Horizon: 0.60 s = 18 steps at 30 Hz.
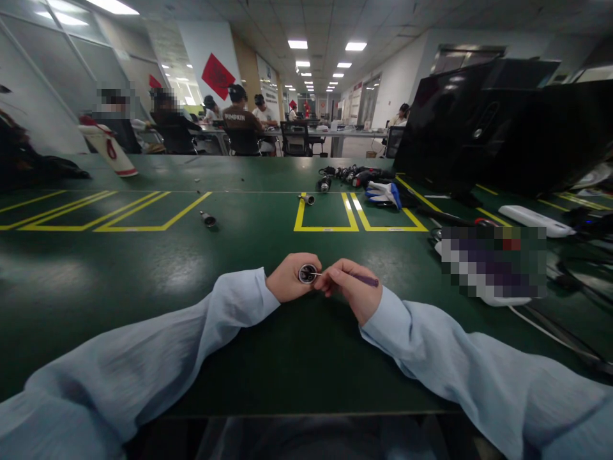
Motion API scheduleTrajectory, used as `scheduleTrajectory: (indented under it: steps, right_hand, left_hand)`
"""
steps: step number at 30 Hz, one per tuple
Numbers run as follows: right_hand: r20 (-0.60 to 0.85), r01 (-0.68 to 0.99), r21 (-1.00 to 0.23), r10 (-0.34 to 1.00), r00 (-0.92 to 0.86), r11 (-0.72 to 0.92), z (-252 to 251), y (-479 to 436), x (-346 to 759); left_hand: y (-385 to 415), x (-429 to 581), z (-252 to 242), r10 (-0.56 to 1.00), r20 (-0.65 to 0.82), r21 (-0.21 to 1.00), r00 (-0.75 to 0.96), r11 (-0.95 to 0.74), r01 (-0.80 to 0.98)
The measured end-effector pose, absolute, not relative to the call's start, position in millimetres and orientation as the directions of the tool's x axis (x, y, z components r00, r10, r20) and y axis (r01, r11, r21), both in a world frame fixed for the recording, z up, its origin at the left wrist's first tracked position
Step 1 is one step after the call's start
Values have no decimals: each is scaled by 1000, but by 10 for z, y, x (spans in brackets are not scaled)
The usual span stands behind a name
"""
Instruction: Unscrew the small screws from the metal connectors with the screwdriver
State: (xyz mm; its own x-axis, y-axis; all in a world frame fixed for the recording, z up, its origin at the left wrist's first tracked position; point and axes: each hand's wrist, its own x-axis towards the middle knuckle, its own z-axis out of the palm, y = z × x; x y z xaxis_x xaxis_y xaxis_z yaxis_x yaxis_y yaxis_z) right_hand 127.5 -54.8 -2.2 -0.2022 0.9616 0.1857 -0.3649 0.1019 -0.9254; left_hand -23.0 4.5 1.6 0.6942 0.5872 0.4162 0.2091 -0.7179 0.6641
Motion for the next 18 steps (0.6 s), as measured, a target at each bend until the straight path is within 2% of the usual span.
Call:
scheduleTrajectory:
  steps: [4,8,12,18]
  right_hand:
    - [72,-485,-873,970,-232,-51,3,-513,1276]
    - [70,-512,-856,964,-256,-74,21,-517,1276]
    - [188,-467,-883,952,-242,56,-1,-527,1290]
    - [384,-291,-907,882,-272,305,-13,-587,1330]
  left_hand:
    - [48,-225,35,573,424,661,702,-725,193]
    - [58,-231,19,578,428,689,694,-706,163]
    - [48,-233,4,605,395,748,691,-648,140]
    - [18,-232,27,632,383,799,674,-592,101]
